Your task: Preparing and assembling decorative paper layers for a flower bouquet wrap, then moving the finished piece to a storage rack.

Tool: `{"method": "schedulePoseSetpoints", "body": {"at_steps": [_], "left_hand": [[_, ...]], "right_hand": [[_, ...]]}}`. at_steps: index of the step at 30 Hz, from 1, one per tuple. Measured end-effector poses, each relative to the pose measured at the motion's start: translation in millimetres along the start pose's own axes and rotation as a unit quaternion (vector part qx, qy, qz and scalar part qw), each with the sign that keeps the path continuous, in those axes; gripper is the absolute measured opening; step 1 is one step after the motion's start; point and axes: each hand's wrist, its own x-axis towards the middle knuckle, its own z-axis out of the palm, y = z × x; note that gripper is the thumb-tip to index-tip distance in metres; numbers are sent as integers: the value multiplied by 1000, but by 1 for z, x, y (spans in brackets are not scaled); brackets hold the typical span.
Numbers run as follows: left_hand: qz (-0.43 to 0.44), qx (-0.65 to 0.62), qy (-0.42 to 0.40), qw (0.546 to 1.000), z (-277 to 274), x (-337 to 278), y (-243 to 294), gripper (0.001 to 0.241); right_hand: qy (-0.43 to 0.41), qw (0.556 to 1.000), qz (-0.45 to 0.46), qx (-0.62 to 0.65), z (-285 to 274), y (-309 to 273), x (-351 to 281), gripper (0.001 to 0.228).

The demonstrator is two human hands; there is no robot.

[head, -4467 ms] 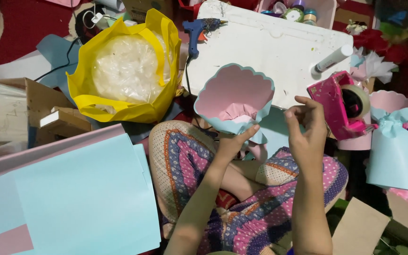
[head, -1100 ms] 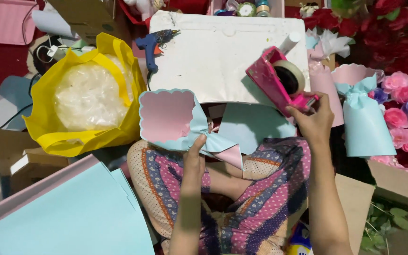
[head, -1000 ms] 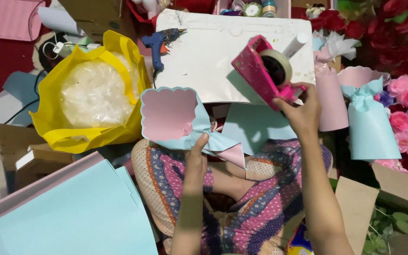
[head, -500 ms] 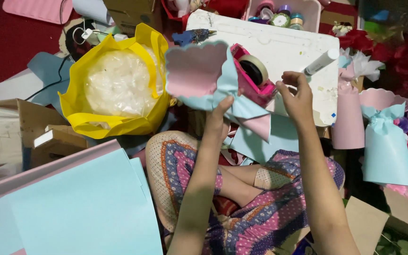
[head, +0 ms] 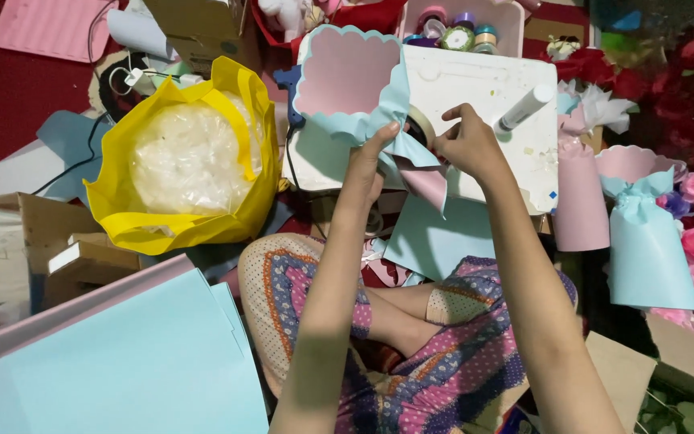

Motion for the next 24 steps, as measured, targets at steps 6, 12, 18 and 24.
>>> {"method": "schedulePoseSetpoints", "body": {"at_steps": [6, 12, 18, 24], "left_hand": [[-9, 6, 4, 1000, -2, -5, 3, 79], [-2, 21, -3, 1000, -4, -2, -4, 71], [21, 33, 9, 999, 1, -2, -1, 67], [29, 42, 9, 999, 2, -7, 2, 67]], "right_hand": [[-14, 1000, -7, 17, -11, -19, -13, 52], [-22, 999, -24, 38, -17, -26, -21, 53], [-43, 989, -67, 123, -27, -6, -18, 62], [-66, 978, -44, 193, -53, 2, -54, 59]]}}
